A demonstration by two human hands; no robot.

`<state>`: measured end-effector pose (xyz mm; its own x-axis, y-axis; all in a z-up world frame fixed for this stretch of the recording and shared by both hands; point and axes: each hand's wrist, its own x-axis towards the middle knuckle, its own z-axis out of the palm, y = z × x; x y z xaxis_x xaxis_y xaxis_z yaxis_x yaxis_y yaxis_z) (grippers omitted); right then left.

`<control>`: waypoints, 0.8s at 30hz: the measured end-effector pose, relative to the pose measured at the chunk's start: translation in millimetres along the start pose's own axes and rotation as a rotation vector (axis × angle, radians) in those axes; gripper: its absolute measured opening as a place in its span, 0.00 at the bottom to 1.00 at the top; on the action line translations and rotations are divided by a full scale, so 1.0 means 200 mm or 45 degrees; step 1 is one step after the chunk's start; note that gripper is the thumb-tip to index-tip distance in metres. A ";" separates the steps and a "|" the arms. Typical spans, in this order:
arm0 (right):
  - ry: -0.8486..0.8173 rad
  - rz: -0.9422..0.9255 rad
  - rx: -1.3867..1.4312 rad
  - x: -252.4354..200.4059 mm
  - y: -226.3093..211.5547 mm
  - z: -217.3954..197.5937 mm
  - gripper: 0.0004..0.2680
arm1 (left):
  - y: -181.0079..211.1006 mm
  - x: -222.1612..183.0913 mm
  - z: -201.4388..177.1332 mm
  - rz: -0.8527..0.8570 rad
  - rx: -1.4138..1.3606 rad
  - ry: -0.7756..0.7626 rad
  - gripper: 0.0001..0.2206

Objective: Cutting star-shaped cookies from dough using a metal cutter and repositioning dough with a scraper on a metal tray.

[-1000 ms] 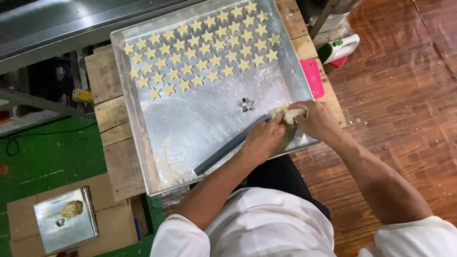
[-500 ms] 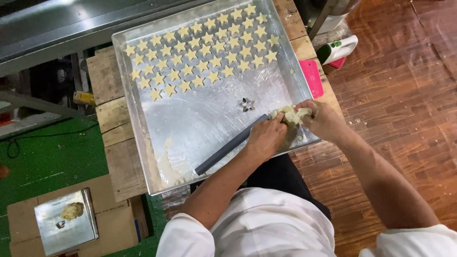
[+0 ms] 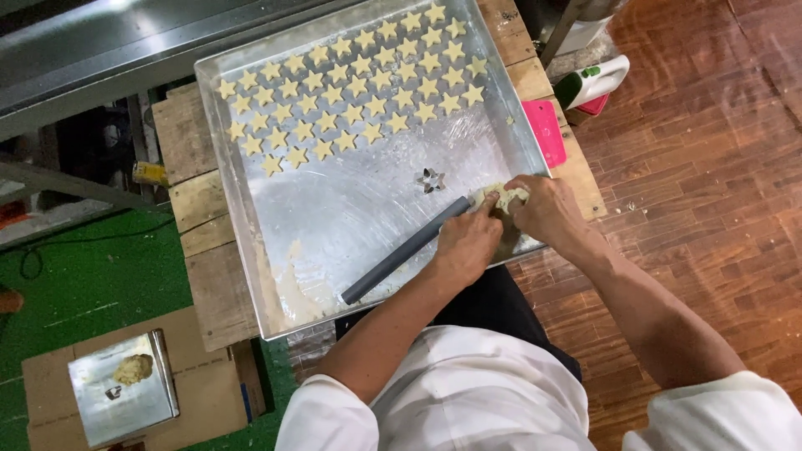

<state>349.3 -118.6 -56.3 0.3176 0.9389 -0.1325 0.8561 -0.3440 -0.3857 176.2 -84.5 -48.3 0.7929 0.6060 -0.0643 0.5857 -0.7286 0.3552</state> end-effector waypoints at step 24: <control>-0.103 0.382 2.348 -0.17 0.11 -0.24 0.12 | -0.10 0.02 -0.28 -0.017 -0.477 -0.476 0.24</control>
<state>377.6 -158.4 -17.2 0.2900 0.8738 -0.3904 -0.6973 -0.0864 -0.7115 159.0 -49.9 -2.6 0.8316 0.4094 -0.3753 0.5503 -0.5159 0.6565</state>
